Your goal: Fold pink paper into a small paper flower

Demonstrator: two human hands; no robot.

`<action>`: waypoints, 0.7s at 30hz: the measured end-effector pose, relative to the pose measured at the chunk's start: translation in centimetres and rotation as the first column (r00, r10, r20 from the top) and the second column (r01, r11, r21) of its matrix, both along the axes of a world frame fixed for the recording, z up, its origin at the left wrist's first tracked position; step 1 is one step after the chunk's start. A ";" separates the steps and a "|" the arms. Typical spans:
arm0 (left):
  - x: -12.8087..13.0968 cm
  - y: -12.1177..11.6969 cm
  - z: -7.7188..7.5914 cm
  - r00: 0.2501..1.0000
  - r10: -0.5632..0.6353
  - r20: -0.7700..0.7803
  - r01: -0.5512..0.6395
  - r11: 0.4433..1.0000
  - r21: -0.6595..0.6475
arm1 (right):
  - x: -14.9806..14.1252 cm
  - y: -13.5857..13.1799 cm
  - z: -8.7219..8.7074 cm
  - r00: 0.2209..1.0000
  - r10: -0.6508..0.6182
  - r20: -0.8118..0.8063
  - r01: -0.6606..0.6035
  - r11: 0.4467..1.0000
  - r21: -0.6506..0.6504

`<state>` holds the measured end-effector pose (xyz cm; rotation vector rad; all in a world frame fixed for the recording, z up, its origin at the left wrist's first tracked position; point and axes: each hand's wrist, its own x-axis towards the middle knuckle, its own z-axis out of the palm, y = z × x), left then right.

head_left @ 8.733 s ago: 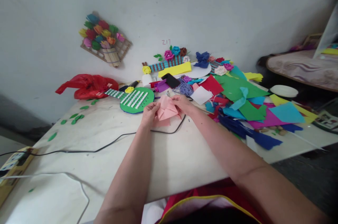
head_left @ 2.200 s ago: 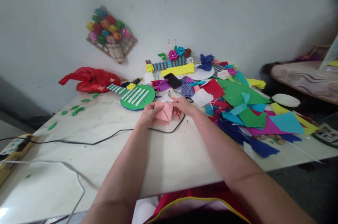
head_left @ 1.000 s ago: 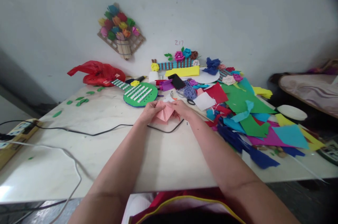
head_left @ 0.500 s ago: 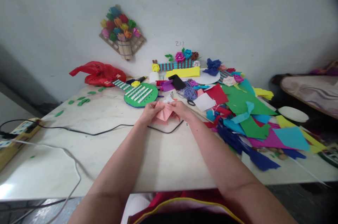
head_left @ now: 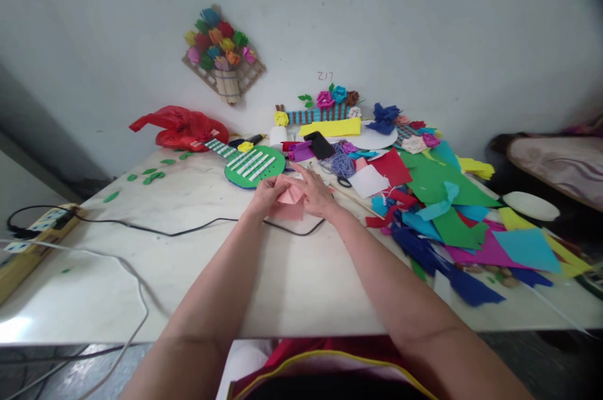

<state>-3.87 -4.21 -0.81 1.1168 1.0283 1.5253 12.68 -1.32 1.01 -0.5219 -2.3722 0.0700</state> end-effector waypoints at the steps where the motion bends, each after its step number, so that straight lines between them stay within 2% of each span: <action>1: -0.1 0.1 -0.1 1.000 -0.002 0.001 0.002 1.000 0.008 | -0.1 -0.2 0.1 1.000 0.020 0.021 -0.021 1.000 0.022; 8: -0.8 0.2 0.0 0.999 -0.038 -0.025 0.037 0.999 -0.036 | -0.5 0.1 -0.2 0.993 0.112 0.032 -0.114 0.991 0.074; 15: -1.0 -0.1 0.1 0.992 -0.043 -0.116 0.039 0.999 -0.032 | -0.7 1.3 -1.3 0.991 0.132 -0.013 -0.132 0.990 0.041; 21: -0.7 -0.2 0.3 0.993 -0.090 -0.070 0.088 0.996 -0.032 | -0.6 1.2 -1.2 0.994 0.099 -0.038 -0.097 0.994 0.052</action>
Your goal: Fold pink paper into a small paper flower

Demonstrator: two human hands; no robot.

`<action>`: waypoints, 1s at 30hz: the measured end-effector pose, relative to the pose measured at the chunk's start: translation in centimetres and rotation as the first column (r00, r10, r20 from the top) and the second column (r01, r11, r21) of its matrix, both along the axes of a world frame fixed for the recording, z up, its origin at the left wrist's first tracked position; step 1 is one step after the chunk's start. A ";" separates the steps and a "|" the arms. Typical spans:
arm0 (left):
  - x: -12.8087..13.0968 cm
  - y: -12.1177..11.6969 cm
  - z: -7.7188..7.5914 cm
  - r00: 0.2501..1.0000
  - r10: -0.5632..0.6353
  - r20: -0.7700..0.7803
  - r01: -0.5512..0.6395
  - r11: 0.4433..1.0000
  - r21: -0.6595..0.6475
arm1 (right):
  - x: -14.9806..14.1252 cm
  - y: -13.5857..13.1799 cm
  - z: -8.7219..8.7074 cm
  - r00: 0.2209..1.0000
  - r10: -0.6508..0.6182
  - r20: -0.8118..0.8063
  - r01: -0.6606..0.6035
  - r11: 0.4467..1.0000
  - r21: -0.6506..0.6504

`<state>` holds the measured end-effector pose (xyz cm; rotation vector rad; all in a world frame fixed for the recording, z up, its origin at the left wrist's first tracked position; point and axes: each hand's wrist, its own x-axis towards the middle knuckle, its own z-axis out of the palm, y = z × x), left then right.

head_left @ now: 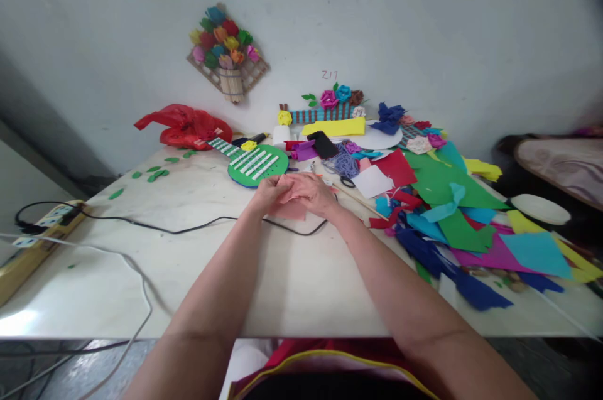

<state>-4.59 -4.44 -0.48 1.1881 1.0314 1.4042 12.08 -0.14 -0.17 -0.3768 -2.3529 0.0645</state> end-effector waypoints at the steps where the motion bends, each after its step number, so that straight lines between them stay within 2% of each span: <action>1: 0.0 0.0 0.0 1.000 -0.010 0.002 0.010 1.000 -0.005 | 0.0 0.0 0.0 1.000 -0.010 -0.006 0.010 1.000 0.000; 7: 0.3 0.0 0.0 0.999 -0.043 -0.008 0.043 0.999 0.008 | 0.0 0.2 -0.1 1.000 -0.017 -0.024 0.018 1.000 0.013; 16: 0.1 0.4 -0.4 0.996 0.007 -0.091 -0.003 0.999 0.044 | -0.1 0.3 -0.3 0.999 0.002 -0.041 -0.002 1.000 -0.001; 23: 0.3 0.0 0.0 0.992 0.016 -0.123 -0.014 1.000 0.023 | 0.0 0.1 -0.1 1.000 0.012 -0.021 -0.013 1.000 -0.025; 30: 0.2 0.0 -0.1 0.999 -0.047 -0.021 0.047 0.999 0.012 | -0.1 0.1 -0.2 1.000 0.019 -0.023 -0.020 0.999 -0.043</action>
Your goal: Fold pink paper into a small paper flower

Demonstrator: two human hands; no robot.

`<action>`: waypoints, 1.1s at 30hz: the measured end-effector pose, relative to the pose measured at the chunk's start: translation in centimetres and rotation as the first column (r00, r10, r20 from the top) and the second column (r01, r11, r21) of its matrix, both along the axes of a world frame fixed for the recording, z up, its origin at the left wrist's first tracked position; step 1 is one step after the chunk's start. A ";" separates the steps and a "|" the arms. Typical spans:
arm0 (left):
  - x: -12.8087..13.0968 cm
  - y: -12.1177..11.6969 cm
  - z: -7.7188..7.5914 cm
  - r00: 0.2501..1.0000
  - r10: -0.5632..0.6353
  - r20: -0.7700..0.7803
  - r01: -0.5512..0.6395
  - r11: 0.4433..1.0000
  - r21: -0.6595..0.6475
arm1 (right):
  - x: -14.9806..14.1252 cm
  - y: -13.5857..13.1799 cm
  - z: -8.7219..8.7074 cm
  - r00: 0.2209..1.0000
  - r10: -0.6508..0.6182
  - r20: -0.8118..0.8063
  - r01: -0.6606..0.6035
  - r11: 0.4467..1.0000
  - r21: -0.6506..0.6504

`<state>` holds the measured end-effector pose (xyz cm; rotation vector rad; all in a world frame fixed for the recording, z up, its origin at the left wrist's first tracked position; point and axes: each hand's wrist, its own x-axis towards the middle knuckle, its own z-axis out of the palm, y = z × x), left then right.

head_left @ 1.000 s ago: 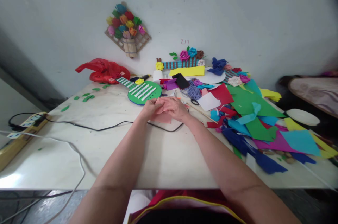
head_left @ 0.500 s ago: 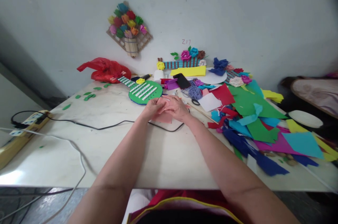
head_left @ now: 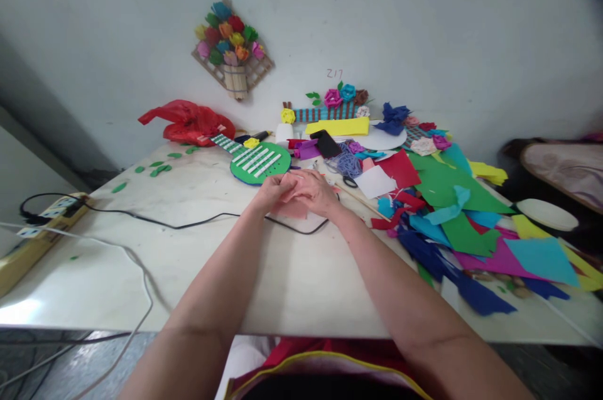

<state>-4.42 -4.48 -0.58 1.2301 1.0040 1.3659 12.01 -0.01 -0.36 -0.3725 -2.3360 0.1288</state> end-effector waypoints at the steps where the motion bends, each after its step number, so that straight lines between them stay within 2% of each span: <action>1: 0.0 0.0 0.0 1.000 -0.014 0.014 0.013 1.000 0.003 | 0.0 0.0 0.0 1.000 0.004 0.003 -0.004 1.000 -0.002; 5: -0.2 0.2 -0.2 0.999 -0.035 0.006 0.035 0.999 0.015 | 0.0 -0.1 0.0 1.000 0.003 0.000 -0.003 1.000 -0.018; 11: -0.4 0.3 -0.5 0.998 -0.016 -0.053 0.018 0.998 0.052 | 0.0 -0.5 0.4 1.000 -0.024 -0.002 0.024 0.999 -0.033; 18: -0.2 0.3 -0.3 0.993 0.030 -0.117 -0.024 0.999 0.047 | -0.1 -0.1 0.0 0.996 -0.089 -0.029 0.088 0.995 -0.041; 26: -0.1 0.4 -0.5 0.995 -0.088 -0.036 0.090 0.995 0.041 | -0.3 -0.2 -0.2 0.987 -0.139 -0.076 0.141 0.990 0.010; 33: 0.3 0.1 0.1 0.992 -0.123 -0.012 0.124 0.992 0.014 | -0.4 -0.1 -0.2 0.988 -0.135 -0.075 0.132 0.990 -0.045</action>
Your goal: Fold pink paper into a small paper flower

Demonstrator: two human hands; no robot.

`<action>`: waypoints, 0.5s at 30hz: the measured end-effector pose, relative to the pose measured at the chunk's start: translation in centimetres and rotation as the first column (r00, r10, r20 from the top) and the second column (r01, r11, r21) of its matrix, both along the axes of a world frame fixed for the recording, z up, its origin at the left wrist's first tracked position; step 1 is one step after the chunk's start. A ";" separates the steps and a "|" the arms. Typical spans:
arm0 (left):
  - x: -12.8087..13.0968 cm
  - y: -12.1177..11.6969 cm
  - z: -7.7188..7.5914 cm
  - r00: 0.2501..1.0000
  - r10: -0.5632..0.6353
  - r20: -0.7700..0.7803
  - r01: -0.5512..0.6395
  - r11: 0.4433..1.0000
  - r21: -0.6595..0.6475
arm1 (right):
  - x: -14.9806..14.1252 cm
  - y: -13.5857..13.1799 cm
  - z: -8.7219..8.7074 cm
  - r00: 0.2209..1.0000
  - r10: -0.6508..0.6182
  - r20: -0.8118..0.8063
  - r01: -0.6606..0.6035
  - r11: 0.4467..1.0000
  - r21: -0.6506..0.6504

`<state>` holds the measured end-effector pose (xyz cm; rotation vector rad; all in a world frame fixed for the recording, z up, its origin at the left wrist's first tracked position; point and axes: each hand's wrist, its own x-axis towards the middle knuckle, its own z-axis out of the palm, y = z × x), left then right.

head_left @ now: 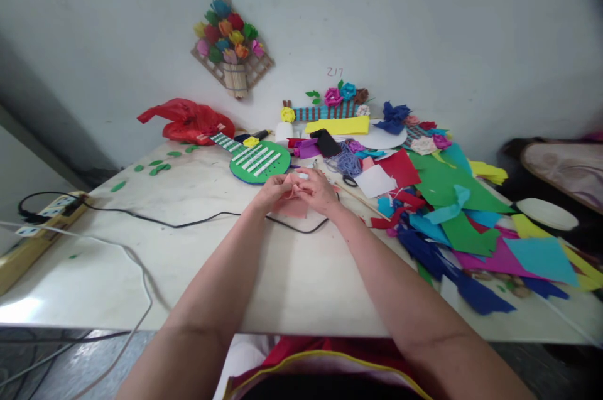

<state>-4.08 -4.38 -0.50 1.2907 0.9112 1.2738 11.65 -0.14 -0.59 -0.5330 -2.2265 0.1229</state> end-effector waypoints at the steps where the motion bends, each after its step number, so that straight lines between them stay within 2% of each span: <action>1: 0.1 -0.1 0.1 1.000 0.004 0.003 -0.004 1.000 -0.007 | 0.0 0.0 0.0 1.000 -0.002 -0.001 0.002 1.000 -0.004; 10: 0.8 -0.7 1.1 0.992 0.024 0.122 -0.013 0.996 -0.091 | 0.1 0.2 -0.2 1.000 -0.005 -0.021 0.004 0.998 -0.064; 15: 0.8 -0.9 1.2 0.990 0.026 0.136 -0.014 0.996 -0.093 | 0.0 0.5 -0.4 1.000 -0.014 -0.016 0.013 0.999 -0.049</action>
